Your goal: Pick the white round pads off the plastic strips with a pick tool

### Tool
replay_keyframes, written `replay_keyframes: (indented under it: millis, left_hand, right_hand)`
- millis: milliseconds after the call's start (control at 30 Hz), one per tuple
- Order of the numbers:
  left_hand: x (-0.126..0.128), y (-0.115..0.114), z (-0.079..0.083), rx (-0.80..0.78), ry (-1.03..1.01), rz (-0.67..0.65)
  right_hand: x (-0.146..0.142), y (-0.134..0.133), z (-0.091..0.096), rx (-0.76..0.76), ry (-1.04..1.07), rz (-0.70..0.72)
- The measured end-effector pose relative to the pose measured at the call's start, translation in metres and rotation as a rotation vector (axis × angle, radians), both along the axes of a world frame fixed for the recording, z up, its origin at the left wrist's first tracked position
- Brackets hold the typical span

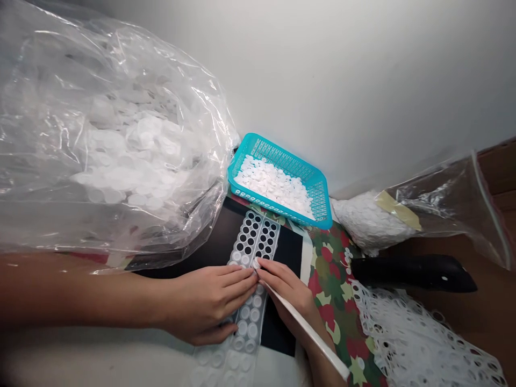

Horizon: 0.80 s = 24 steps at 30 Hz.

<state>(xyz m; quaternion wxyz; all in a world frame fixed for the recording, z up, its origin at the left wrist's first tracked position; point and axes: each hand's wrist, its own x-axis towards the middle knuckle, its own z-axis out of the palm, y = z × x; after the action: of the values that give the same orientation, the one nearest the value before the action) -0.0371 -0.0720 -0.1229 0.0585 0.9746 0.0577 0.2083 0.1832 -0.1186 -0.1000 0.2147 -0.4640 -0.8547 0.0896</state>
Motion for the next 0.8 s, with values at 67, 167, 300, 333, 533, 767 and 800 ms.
replay_keyframes:
  millis: [67, 167, 300, 333, 533, 767, 800]
  left_hand:
    - [0.000, -0.001, 0.000, 0.004, -0.002, 0.002]
    - [0.000, -0.001, -0.001, 0.001, -0.010, 0.000]
    - [0.000, 0.000, 0.000, 0.009, -0.014, 0.000]
    - [0.000, 0.000, 0.000, 0.005, -0.019, 0.000]
    - [0.000, -0.001, 0.000, 0.020, -0.027, -0.007]
    - [0.001, -0.002, 0.000, 0.045, 0.004, -0.004]
    - [0.000, -0.002, 0.000, 0.043, 0.001, -0.006]
  right_hand:
    - [-0.001, 0.000, 0.002, -0.015, 0.013, 0.001]
    - [-0.002, 0.000, 0.005, -0.027, 0.029, 0.005]
    - [-0.002, 0.000, 0.003, -0.022, 0.032, 0.000]
    - [-0.001, 0.000, 0.002, -0.021, 0.030, -0.007]
    - [0.005, -0.005, -0.008, -0.013, -0.032, -0.001]
    - [-0.009, -0.002, -0.012, 0.205, -0.040, -0.143]
    - [-0.011, 0.000, -0.012, 0.245, -0.034, -0.181]
